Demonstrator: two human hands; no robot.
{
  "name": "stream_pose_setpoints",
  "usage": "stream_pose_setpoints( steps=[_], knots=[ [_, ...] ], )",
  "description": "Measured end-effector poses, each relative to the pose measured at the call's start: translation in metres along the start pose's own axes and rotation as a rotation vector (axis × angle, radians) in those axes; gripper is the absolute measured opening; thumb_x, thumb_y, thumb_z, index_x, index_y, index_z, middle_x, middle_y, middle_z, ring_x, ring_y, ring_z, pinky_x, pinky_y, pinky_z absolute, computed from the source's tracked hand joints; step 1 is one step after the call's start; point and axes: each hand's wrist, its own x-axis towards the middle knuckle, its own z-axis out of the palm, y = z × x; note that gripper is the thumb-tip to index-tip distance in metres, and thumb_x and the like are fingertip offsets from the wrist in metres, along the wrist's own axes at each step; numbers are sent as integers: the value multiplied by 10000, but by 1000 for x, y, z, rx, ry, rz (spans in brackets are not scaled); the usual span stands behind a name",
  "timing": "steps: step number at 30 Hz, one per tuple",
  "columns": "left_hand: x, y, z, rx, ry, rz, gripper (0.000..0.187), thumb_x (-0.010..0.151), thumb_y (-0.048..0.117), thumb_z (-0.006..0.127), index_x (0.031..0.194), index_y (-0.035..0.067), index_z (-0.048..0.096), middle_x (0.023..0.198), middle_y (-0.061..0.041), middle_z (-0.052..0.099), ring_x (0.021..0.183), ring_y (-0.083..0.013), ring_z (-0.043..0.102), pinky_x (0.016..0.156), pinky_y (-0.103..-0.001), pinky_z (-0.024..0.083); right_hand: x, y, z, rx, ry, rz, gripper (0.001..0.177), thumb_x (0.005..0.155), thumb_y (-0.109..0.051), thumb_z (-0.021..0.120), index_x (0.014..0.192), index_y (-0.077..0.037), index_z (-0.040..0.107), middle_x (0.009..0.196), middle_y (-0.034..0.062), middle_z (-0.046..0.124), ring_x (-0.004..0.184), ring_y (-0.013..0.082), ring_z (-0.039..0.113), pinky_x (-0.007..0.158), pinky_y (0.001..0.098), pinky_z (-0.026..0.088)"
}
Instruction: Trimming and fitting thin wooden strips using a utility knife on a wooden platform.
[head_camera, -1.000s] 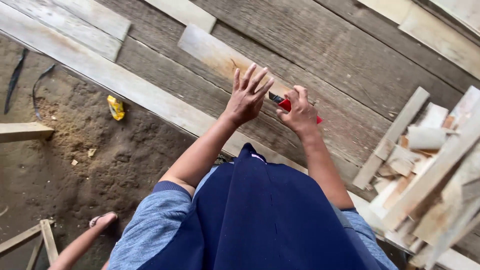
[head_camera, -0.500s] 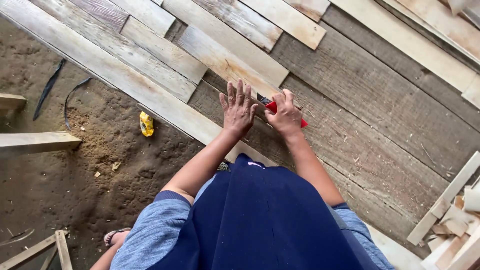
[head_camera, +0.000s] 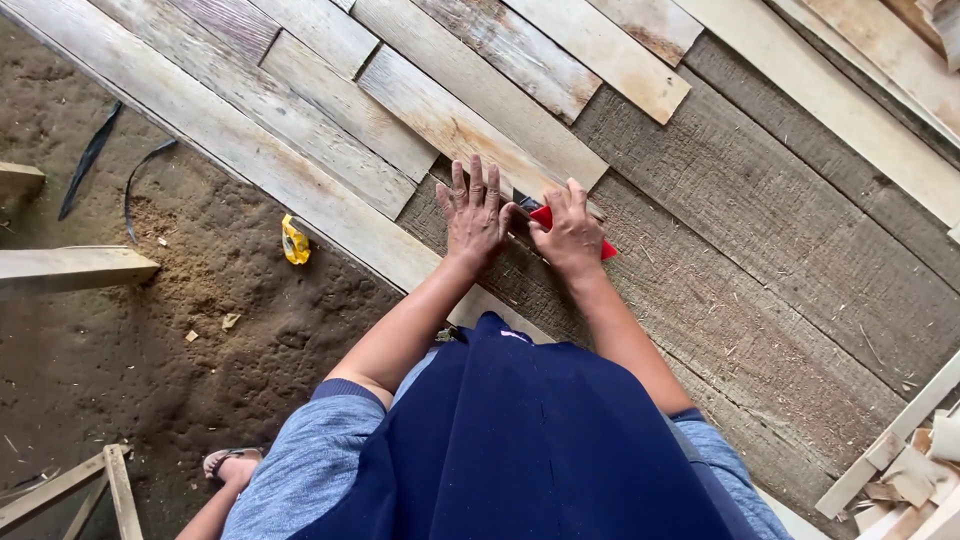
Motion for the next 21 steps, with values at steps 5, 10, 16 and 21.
stream_pose_setpoints(
  steps=[5,10,16,21],
  knots=[
    [2,-4,-8,-7,-14,-23,737,1091,582,326,1667,172,119,1722,-166,-60,1554,-468,-103,1174,-749,5,0,-11,-9,5,5,-10,428,845,-277,802,1195,-163,583,1461,196,432,873,507,718,723,640,607],
    [2,-7,-9,13,-8,-30,734,1092,580,340,1665,170,133,1720,-172,-48,1555,-467,-89,1176,-747,13,1,-14,-11,-2,11,-28,430,854,-275,800,1198,-151,575,1451,224,430,856,506,720,711,641,608],
    [3,-9,-9,27,-24,-44,736,1089,573,356,1664,169,138,1720,-175,-38,1556,-467,-78,1176,-749,18,4,-10,-3,-12,-12,-6,433,850,-299,801,1195,-182,566,1477,199,419,853,510,716,726,647,597],
    [2,-6,-14,34,-29,-44,736,1092,562,369,1663,158,140,1717,-193,-14,1557,-466,-67,1171,-751,6,5,-8,-3,5,-13,-13,454,842,-318,811,1208,-205,567,1500,180,411,862,504,719,741,650,597]
  ],
)
